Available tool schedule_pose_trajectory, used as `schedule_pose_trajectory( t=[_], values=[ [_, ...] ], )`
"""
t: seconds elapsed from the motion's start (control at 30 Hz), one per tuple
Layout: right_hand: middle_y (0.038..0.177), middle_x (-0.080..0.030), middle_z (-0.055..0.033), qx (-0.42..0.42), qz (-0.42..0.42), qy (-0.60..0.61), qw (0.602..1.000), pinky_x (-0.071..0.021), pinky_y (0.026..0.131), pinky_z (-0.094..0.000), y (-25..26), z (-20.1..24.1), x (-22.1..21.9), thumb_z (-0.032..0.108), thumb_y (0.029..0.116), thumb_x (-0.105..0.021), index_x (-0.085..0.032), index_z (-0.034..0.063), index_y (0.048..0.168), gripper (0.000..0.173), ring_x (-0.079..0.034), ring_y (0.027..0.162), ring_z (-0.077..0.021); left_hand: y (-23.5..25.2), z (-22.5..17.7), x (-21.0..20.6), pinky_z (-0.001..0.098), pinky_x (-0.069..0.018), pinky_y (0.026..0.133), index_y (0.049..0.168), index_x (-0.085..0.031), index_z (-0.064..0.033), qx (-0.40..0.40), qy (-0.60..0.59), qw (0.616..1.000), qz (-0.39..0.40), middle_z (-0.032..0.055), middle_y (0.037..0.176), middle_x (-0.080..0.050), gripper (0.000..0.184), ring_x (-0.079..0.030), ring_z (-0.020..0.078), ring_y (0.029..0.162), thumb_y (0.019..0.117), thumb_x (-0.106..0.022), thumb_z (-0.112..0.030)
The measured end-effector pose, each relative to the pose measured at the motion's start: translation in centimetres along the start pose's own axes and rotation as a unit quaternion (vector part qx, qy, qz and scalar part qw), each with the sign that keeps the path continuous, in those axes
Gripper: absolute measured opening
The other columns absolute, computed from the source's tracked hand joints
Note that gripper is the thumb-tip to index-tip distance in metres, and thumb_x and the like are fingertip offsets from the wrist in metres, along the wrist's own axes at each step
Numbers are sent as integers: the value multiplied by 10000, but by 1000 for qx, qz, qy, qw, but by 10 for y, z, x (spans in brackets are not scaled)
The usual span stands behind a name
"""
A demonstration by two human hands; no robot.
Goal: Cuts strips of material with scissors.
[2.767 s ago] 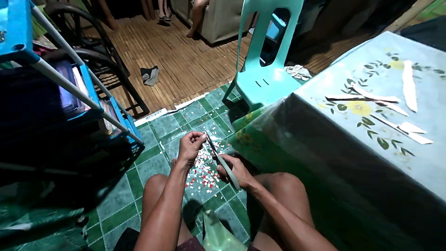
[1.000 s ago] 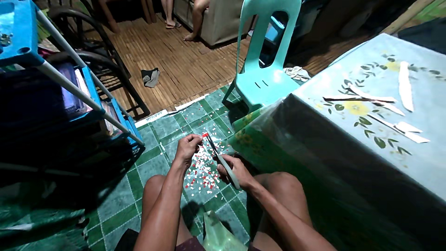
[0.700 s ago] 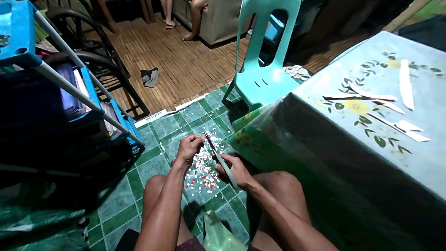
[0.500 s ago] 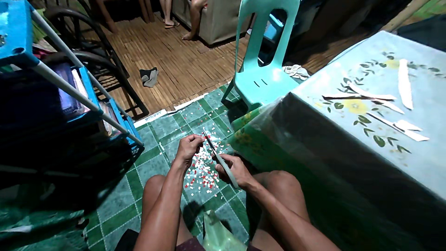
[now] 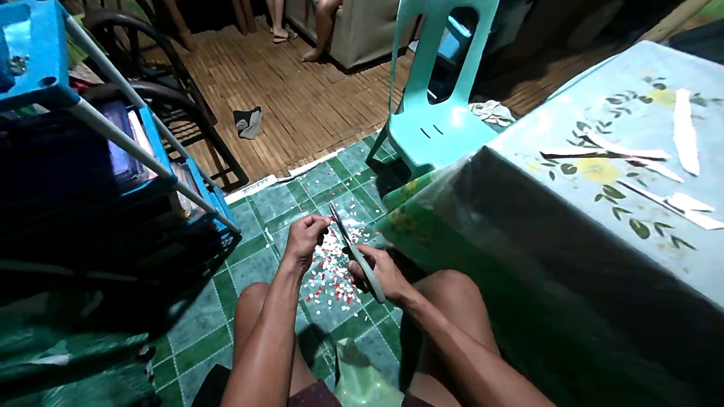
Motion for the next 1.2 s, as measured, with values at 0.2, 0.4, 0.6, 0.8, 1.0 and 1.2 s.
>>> schedule_pose_trajectory(
  t=[0.2, 0.4, 0.6, 0.8, 1.0, 1.2],
  values=[
    [771, -686, -31, 14, -2, -58, 998, -594, 600, -328, 5, -4, -4, 474, 926, -713, -598, 75, 1347, 591, -659, 614, -137, -4, -4, 10, 220, -453, 550, 900, -698, -8, -10, -21, 1000, -4, 67, 748, -644, 129, -523, 88, 579, 993, -642, -79],
    [798, -689, -19, 26, 9, -124, 992, -582, 612, -327, 7, -7, -3, 538, 892, -735, -607, 112, 1357, 643, -645, 627, -122, -5, -7, 13, 224, -477, 565, 920, -704, 8, -11, -32, 999, -4, 85, 772, -661, 102, -543, 96, 590, 984, -638, -36],
    [773, -694, -16, 30, 7, -113, 993, -576, 579, -315, 3, -8, 3, 543, 874, -754, -635, 117, 1336, 639, -638, 594, -116, -5, -5, 14, 221, -475, 551, 940, -732, 20, 11, -16, 1000, 5, 96, 795, -688, 84, -546, 91, 578, 964, -680, -40],
    [734, -688, -18, 11, 10, -61, 998, -581, 547, -302, -5, -8, 9, 466, 882, -767, -654, 76, 1267, 559, -640, 557, -113, -9, -4, 4, 205, -470, 546, 930, -733, 24, 38, 2, 999, 28, 89, 779, -698, 76, -552, 79, 570, 956, -686, -30],
    [709, -684, -22, 3, 0, -60, 998, -580, 536, -313, -13, -9, 20, 443, 871, -789, -676, 75, 1254, 543, -631, 535, -123, -9, -3, -6, 206, -468, 540, 915, -734, 21, 38, 5, 999, 37, 91, 779, -698, 82, -552, 79, 565, 954, -687, -33],
    [787, -715, -49, -53, -29, -140, 988, -617, 623, -370, -13, -27, 31, 497, 875, -774, -641, 110, 1313, 599, -680, 605, -159, -5, 1, -15, 209, -457, 531, 926, -726, 19, 30, 0, 999, 31, 87, 776, -690, 72, -530, 75, 552, 956, -681, -29]
  ],
)
Point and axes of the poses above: each hand's wrist, its own y-axis towards the middle knuckle, its own x-axis out of the back of the hand, z = x × y, the point moved 6 cm from there along y, towards the middle knuckle
